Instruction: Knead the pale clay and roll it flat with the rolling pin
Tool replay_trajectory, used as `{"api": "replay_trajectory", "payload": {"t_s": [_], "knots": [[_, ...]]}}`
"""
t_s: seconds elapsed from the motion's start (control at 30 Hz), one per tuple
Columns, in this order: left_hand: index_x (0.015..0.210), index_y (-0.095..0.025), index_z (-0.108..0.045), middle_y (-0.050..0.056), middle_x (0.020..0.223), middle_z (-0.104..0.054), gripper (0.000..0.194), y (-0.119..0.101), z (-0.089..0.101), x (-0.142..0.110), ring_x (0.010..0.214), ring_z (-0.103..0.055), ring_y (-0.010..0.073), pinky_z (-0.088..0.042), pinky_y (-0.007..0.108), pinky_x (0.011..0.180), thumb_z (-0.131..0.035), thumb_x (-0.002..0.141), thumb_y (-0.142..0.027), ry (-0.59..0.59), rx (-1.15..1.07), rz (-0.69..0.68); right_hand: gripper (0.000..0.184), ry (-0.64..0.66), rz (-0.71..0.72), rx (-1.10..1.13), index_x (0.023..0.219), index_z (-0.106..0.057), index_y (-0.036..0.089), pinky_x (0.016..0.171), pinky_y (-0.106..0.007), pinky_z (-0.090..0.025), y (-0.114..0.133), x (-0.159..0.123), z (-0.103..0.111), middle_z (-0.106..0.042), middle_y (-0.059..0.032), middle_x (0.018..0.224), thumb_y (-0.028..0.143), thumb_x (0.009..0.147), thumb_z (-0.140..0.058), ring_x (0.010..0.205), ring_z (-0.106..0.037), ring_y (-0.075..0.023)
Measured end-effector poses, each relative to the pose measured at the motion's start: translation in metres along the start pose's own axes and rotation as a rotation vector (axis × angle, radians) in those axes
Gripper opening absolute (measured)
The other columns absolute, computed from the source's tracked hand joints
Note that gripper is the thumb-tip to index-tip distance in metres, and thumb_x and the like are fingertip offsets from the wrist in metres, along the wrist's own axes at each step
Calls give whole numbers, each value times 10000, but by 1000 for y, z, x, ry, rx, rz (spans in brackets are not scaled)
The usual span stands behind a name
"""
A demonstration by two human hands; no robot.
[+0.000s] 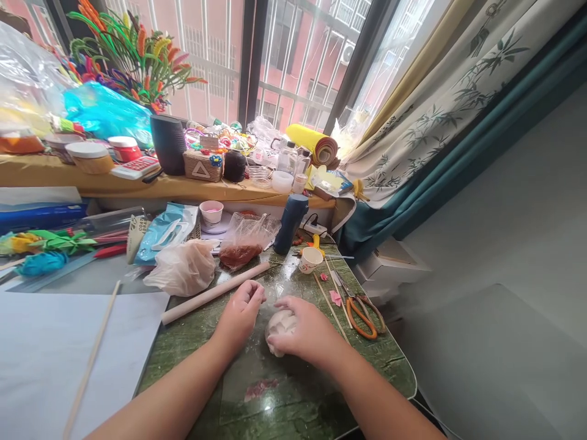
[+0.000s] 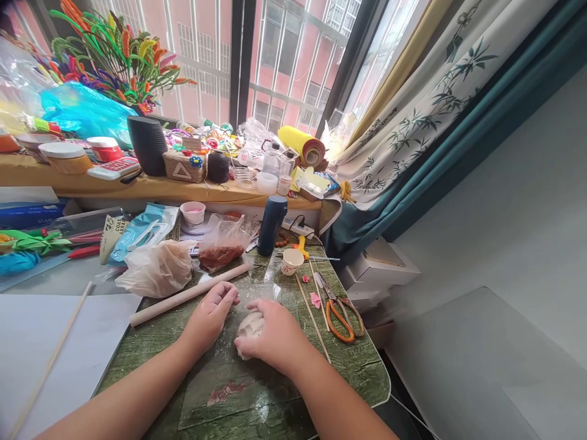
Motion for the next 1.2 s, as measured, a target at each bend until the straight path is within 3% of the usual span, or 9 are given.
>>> {"api": "replay_trajectory", "payload": {"t_s": [0.13,0.27,0.33,0.43,0.6,0.87,0.97,1.1,1.2], "knots": [[841,-235,-542,-3,794,-621,287,1,0,-1,802,-591,222,-447,328,756,-470,971,-481,-10,7,0,275,-47,-27,-45,948,-748,220,753,-316,-514,4,5,21,-759,-42,963,222,674,-735,859,-685,-228],[857,-235,-552,-3,808,-636,298,3,-1,0,799,-595,218,-443,318,727,-460,977,-492,-4,6,2,174,-203,160,-174,882,-733,240,802,-316,-490,31,-1,58,-744,-17,923,210,717,-686,888,-667,-219],[864,-235,-557,-3,816,-637,297,4,-1,0,814,-601,219,-446,318,738,-462,980,-491,-2,6,3,134,-230,248,-217,885,-717,242,804,-314,-477,40,-3,60,-728,-12,898,231,756,-685,882,-651,-210],[862,-234,-563,-5,819,-638,277,5,-1,0,829,-611,217,-458,325,776,-475,979,-468,-1,-13,9,41,-207,339,-325,817,-672,226,769,-320,-447,35,2,30,-681,-17,821,267,819,-674,817,-605,-201],[863,-234,-567,-11,822,-638,250,5,-2,1,833,-617,207,-471,317,799,-482,982,-437,-15,-39,15,173,-248,391,-549,658,-533,220,689,-332,-374,7,13,-27,-574,-21,738,209,787,-648,734,-505,-200],[849,-239,-563,-12,805,-627,279,4,-6,1,797,-596,211,-462,326,769,-456,987,-457,33,66,2,56,-502,644,-384,846,-609,206,797,-378,-411,-6,-13,-45,-642,-69,921,188,894,-588,855,-550,-230],[852,-237,-589,2,826,-658,286,1,-7,-2,826,-616,225,-470,340,794,-463,978,-461,97,77,-22,39,-475,608,-308,879,-615,210,830,-385,-417,-3,-22,-44,-648,-70,959,222,906,-589,889,-559,-235],[856,-237,-617,15,848,-691,307,-1,-5,-5,851,-639,238,-480,351,817,-473,969,-484,95,49,-26,218,-279,437,-156,1001,-647,211,859,-371,-427,12,-23,-24,-664,-54,955,407,937,-577,915,-578,-232],[846,-234,-620,22,837,-686,316,-2,0,-4,844,-639,239,-497,348,807,-485,955,-498,19,-15,-27,352,-175,270,-172,845,-662,212,723,-309,-401,22,-3,-1,-661,-24,788,396,1030,-426,784,-582,-188]]}}
Point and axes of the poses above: each hand's wrist, its own x-axis towards the middle knuckle, its own z-axis out of the back of the hand, y = z × x, the point moved 3 cm from there along x, towards the middle knuckle
